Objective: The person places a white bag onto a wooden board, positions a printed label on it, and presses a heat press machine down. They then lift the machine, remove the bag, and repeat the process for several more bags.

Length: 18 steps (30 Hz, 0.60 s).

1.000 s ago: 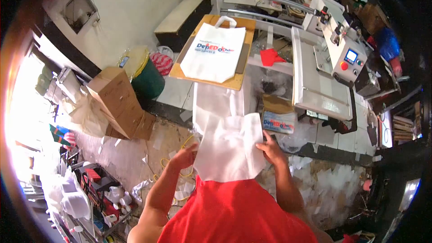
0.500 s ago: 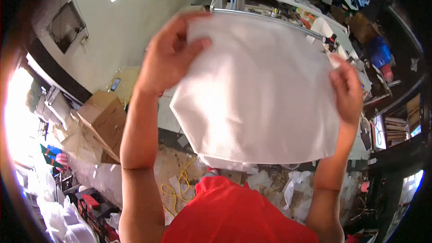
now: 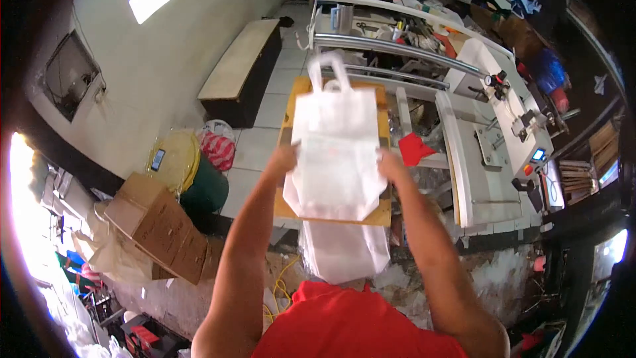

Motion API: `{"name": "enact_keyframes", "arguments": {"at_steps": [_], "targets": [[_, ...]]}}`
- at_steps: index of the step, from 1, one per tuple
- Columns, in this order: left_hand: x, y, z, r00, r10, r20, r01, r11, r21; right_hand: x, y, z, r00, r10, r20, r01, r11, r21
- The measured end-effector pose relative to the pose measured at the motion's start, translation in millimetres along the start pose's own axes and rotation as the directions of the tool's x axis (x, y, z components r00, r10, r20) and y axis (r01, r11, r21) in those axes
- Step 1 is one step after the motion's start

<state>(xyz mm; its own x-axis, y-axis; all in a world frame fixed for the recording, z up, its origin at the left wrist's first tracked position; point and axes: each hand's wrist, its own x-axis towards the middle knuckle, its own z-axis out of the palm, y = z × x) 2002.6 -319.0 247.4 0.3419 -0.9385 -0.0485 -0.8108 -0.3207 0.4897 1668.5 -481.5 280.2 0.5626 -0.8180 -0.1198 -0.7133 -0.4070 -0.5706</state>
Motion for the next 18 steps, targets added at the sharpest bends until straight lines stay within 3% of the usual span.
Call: {"name": "enact_keyframes", "arguments": {"at_steps": [2,3,5,9,16,18], "targets": [[-22,-13,33,0.998,-0.018,-0.053,0.015,0.998,-0.058,-29,5,38,0.999,0.041,-0.007,-0.042,0.997,-0.069],[-27,-13,36,0.999,-0.011,-0.048,0.009,0.998,-0.058,-37,17,61,0.967,-0.088,-0.239,0.088,0.996,-0.009],[-35,-4,31,0.957,-0.032,-0.287,-0.017,0.986,-0.165,-52,9,67,0.946,-0.126,-0.300,0.104,0.991,-0.087],[-42,6,19,0.955,-0.088,-0.283,0.044,0.987,-0.157,-64,5,75,0.872,-0.247,-0.423,0.151,0.957,-0.249],[-54,16,22,0.938,-0.065,-0.340,0.058,0.998,-0.033,-70,-2,68,0.820,-0.329,-0.469,0.163,0.918,-0.360],[-57,20,19,0.936,-0.079,-0.342,0.070,0.997,-0.037,-72,-10,64,0.890,-0.207,-0.407,0.054,0.932,-0.357]]}}
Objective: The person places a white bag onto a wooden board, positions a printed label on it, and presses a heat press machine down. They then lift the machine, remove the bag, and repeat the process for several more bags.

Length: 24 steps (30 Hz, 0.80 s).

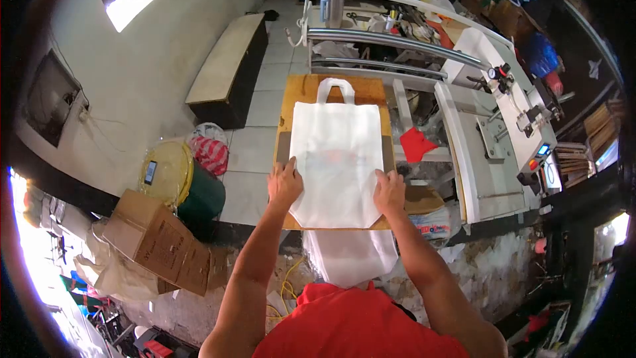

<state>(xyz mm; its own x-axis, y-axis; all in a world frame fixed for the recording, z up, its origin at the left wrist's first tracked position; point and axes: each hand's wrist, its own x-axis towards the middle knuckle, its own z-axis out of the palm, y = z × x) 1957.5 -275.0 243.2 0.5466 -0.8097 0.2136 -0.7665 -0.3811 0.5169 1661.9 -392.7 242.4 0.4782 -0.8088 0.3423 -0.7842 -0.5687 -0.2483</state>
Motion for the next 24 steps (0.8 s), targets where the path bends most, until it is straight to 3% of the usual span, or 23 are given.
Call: {"name": "enact_keyframes", "arguments": {"at_steps": [1,3,5,7,8,9,10,12,19,21,24], "targets": [[-3,13,-15,1.000,0.011,-0.005,-0.010,0.999,0.048,3,-5,-3,1.000,-0.002,0.003,0.002,1.000,-0.001],[0,28,-17,1.000,0.018,-0.010,-0.017,0.995,0.095,13,-19,-4,0.966,-0.147,-0.214,0.163,0.985,0.059],[8,40,-10,0.915,0.381,-0.133,-0.361,0.920,0.153,31,-45,4,0.960,-0.200,-0.194,0.221,0.971,0.094],[21,63,-10,0.936,0.345,-0.076,-0.318,0.916,0.243,50,-67,16,0.949,-0.257,-0.185,0.283,0.950,0.131],[26,73,-13,0.952,0.304,-0.021,-0.280,0.901,0.330,55,-74,25,0.967,-0.254,-0.035,0.256,0.963,0.080],[31,78,-16,0.972,0.234,0.029,-0.232,0.928,0.293,56,-77,30,0.964,-0.237,0.118,0.235,0.972,0.026],[34,75,-15,0.973,0.228,0.039,-0.229,0.927,0.298,53,-78,32,0.964,-0.234,0.127,0.231,0.972,0.035],[38,66,-14,0.987,0.150,0.060,-0.153,0.987,0.043,50,-80,34,0.955,-0.221,0.197,0.214,0.975,0.059],[7,21,18,1.000,0.015,-0.010,-0.014,0.998,0.060,40,-71,35,0.932,-0.256,0.257,0.230,0.965,0.128],[2,6,19,0.998,0.062,-0.016,-0.061,0.996,0.070,39,-61,35,0.895,-0.328,0.302,0.264,0.936,0.234],[-2,8,12,0.994,0.105,-0.025,-0.104,0.993,0.056,33,-68,42,0.895,-0.329,0.302,0.303,0.944,0.132]]}}
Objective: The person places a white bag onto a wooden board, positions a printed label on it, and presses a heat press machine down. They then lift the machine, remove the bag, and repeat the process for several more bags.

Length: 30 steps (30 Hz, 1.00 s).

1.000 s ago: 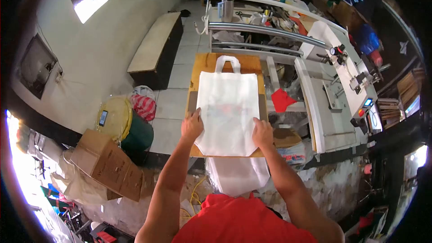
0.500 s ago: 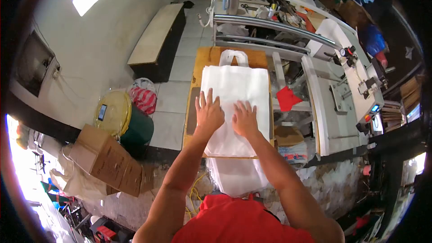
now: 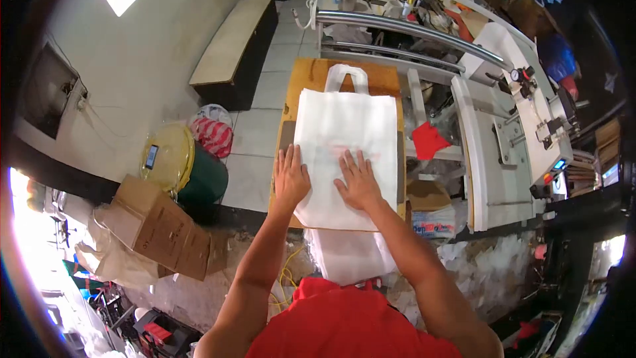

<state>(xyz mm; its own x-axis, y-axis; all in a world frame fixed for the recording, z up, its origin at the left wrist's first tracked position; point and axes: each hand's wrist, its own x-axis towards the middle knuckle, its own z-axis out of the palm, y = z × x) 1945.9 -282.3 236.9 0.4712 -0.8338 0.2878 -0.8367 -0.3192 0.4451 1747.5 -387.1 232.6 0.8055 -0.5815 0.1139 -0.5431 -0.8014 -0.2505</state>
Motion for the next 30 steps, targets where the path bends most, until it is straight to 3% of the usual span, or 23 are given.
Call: {"name": "enact_keyframes", "arguments": {"at_steps": [4,13,19,24,28,30], "targets": [[0,-5,3,1.000,-0.015,0.007,0.016,0.999,-0.032,2,-11,-3,0.999,0.005,0.043,-0.006,1.000,0.019],[-1,5,-5,0.997,-0.020,0.074,0.016,0.998,0.054,4,-7,-3,1.000,-0.010,-0.008,0.011,0.999,0.038],[-2,-1,-2,0.996,-0.061,0.066,0.061,0.998,0.012,-2,-6,-21,0.999,-0.011,-0.042,0.013,0.999,0.050],[-24,-3,-13,0.995,-0.068,0.075,0.064,0.997,0.051,-40,23,-38,0.982,0.150,-0.114,-0.156,0.986,-0.051],[-31,0,-13,0.998,-0.046,0.038,0.043,0.997,0.071,-47,37,-23,0.988,0.140,-0.070,-0.144,0.988,-0.054],[-32,-3,-10,0.999,-0.030,0.019,0.028,0.997,0.075,-49,38,-19,0.985,0.117,-0.126,-0.125,0.990,-0.061]]}}
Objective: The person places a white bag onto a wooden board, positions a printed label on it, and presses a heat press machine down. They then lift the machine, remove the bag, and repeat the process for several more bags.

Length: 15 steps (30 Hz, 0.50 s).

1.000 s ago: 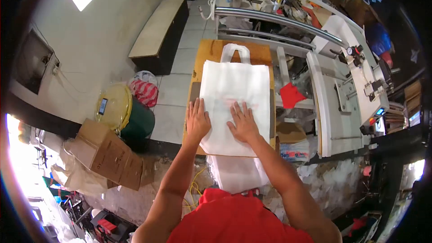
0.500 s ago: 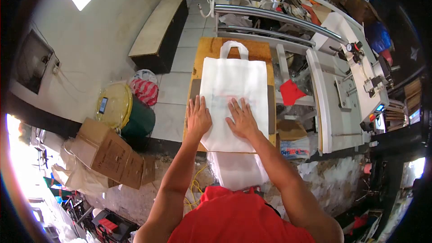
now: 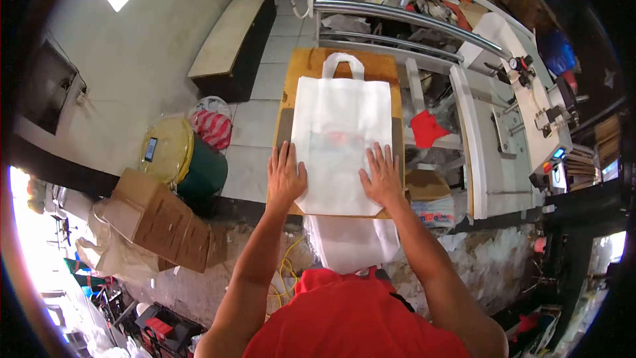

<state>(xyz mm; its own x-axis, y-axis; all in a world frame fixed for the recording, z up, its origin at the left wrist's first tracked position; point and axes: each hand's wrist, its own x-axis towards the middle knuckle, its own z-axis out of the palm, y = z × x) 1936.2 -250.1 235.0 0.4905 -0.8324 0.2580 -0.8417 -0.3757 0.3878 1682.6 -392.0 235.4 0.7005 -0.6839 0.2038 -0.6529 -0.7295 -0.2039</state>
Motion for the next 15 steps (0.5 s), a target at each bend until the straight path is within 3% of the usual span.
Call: {"name": "enact_keyframes", "arguments": {"at_steps": [4,6,7,9,11,12,13,14,15], "targets": [[3,-8,9,1.000,0.016,0.005,-0.016,1.000,-0.007,2,2,-5,0.999,0.024,0.036,-0.025,0.999,0.027],[1,-32,36,0.970,0.155,-0.186,-0.181,0.975,-0.132,0,7,-13,0.999,0.024,-0.033,-0.020,0.993,0.115],[0,-40,40,0.961,0.185,-0.207,-0.210,0.972,-0.103,-8,12,-20,0.989,0.036,-0.146,-0.011,0.985,0.170],[-13,-35,20,0.985,-0.170,-0.028,0.129,0.835,-0.535,-35,20,-45,0.934,0.100,-0.344,-0.009,0.966,0.257],[-34,-5,-15,0.926,-0.367,-0.092,0.298,0.858,-0.419,-89,52,-40,0.921,0.246,-0.302,-0.131,0.926,0.355],[-53,-43,4,0.897,-0.421,-0.133,0.271,0.764,-0.586,-115,71,-33,0.897,0.346,-0.275,-0.197,0.870,0.452],[-76,-48,0,0.851,-0.496,-0.173,0.318,0.749,-0.581,-147,93,-14,0.864,0.369,-0.341,-0.217,0.887,0.408],[-103,-53,7,0.764,-0.610,-0.209,0.293,0.617,-0.730,-189,123,15,0.892,0.406,-0.197,-0.327,0.883,0.336],[-122,-36,-8,0.684,-0.694,-0.224,0.426,0.630,-0.649,-229,155,42,0.896,0.441,-0.054,-0.416,0.874,0.250]]}}
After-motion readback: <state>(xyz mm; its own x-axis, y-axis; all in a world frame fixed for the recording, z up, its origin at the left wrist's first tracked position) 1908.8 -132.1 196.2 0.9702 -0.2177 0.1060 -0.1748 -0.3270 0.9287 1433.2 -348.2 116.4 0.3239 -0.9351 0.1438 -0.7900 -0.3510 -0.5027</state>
